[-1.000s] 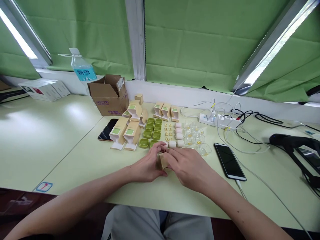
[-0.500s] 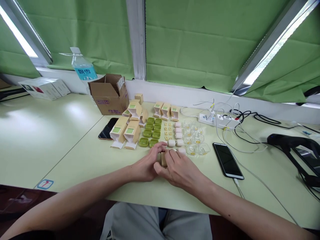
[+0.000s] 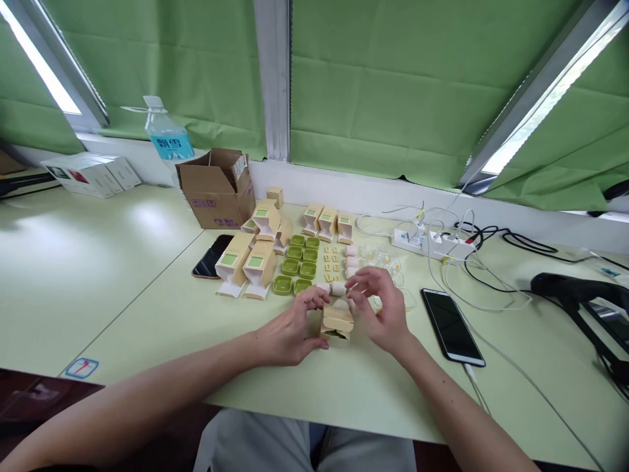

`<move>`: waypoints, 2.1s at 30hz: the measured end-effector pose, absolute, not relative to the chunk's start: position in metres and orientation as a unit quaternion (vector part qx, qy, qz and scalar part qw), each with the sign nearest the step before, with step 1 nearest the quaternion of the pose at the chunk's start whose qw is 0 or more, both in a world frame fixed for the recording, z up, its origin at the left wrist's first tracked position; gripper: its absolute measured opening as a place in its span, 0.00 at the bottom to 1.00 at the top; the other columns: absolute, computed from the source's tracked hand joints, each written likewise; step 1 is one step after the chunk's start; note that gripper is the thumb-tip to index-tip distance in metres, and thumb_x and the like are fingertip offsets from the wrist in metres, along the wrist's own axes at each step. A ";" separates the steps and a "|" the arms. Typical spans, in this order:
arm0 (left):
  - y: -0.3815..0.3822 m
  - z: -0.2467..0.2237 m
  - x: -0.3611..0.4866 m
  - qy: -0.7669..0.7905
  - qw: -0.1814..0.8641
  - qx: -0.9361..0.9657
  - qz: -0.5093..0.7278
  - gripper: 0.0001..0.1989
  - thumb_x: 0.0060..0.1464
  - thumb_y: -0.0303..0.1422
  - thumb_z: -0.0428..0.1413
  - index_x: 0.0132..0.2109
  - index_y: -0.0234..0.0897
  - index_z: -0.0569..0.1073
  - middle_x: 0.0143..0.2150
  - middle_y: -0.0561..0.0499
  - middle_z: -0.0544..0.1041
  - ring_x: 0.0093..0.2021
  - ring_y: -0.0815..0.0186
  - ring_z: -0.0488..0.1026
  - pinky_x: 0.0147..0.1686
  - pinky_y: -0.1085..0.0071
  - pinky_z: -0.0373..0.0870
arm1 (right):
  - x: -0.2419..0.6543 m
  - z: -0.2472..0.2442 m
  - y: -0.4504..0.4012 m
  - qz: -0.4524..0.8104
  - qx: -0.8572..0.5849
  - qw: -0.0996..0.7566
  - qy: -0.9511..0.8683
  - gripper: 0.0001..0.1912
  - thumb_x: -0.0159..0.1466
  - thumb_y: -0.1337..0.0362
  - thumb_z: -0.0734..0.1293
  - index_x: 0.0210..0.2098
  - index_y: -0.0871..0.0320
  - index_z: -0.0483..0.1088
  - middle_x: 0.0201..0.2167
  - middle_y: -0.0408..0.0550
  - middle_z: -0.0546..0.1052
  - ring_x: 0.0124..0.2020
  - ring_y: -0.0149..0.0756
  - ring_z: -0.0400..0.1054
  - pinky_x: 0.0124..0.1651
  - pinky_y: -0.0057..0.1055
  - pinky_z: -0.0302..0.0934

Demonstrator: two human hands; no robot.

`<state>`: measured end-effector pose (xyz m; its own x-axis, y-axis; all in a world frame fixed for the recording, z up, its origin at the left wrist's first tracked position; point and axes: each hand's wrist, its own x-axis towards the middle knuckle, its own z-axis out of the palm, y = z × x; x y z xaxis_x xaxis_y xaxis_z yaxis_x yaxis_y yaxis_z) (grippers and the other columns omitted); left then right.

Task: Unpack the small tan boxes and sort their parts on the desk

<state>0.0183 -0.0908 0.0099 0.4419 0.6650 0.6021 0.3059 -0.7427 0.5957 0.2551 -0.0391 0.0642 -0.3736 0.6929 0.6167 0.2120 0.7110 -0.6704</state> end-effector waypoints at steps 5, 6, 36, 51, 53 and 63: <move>-0.088 0.012 0.016 0.285 0.184 0.843 0.417 0.30 0.61 0.28 0.66 0.60 0.44 0.55 0.62 0.36 0.65 0.66 0.46 0.68 0.60 0.45 0.76 | 0.269 0.053 -0.048 0.144 -0.151 0.407 -0.889 0.25 0.70 0.59 0.71 0.64 0.49 0.65 0.47 0.53 0.82 0.44 0.49 0.79 0.38 0.44 0.76; -0.088 0.014 0.015 0.288 0.181 0.847 0.409 0.30 0.61 0.29 0.67 0.59 0.43 0.56 0.62 0.35 0.65 0.66 0.46 0.68 0.59 0.46 0.76 | 0.267 0.051 -0.049 0.148 -0.158 0.406 -0.888 0.23 0.71 0.62 0.69 0.63 0.48 0.65 0.46 0.52 0.82 0.43 0.47 0.80 0.39 0.44 0.77; -0.095 0.036 0.017 0.369 0.203 0.846 0.326 0.24 0.56 0.29 0.69 0.50 0.43 0.62 0.51 0.47 0.72 0.49 0.57 0.74 0.49 0.61 0.74 | 0.271 0.071 -0.083 -0.087 -0.274 0.386 -0.877 0.05 0.69 0.66 0.71 0.36 0.56 0.79 0.48 0.58 0.71 0.50 0.51 0.64 0.47 0.46 0.68; -0.097 0.033 0.020 0.379 0.194 0.844 0.327 0.26 0.58 0.30 0.66 0.57 0.42 0.62 0.54 0.43 0.73 0.51 0.54 0.77 0.51 0.56 0.77 | 0.246 0.074 -0.085 -0.013 -0.346 0.318 -0.882 0.12 0.65 0.75 0.70 0.30 0.55 0.82 0.58 0.58 0.76 0.69 0.65 0.60 0.63 0.64 0.71; -0.098 0.033 0.020 0.385 0.199 0.840 0.327 0.27 0.58 0.31 0.67 0.58 0.42 0.62 0.54 0.43 0.73 0.53 0.52 0.77 0.52 0.54 0.77 | 0.247 0.078 -0.085 0.015 -0.351 0.368 -0.861 0.11 0.68 0.74 0.68 0.33 0.55 0.80 0.57 0.57 0.78 0.68 0.61 0.63 0.63 0.62 0.72; -0.098 0.028 0.018 0.402 0.231 0.827 0.318 0.31 0.58 0.31 0.67 0.62 0.43 0.59 0.62 0.38 0.73 0.62 0.45 0.78 0.58 0.46 0.79 | 0.309 0.106 -0.100 0.217 -0.448 0.493 -0.714 0.09 0.75 0.58 0.67 0.42 0.53 0.77 0.44 0.52 0.87 0.43 0.44 0.83 0.45 0.40 0.79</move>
<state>0.0179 -0.0977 0.0285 0.4739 0.8121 0.3406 0.5174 -0.5697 0.6385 0.3089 -0.1000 0.1056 -0.1138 0.8530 0.5094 0.4262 0.5051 -0.7505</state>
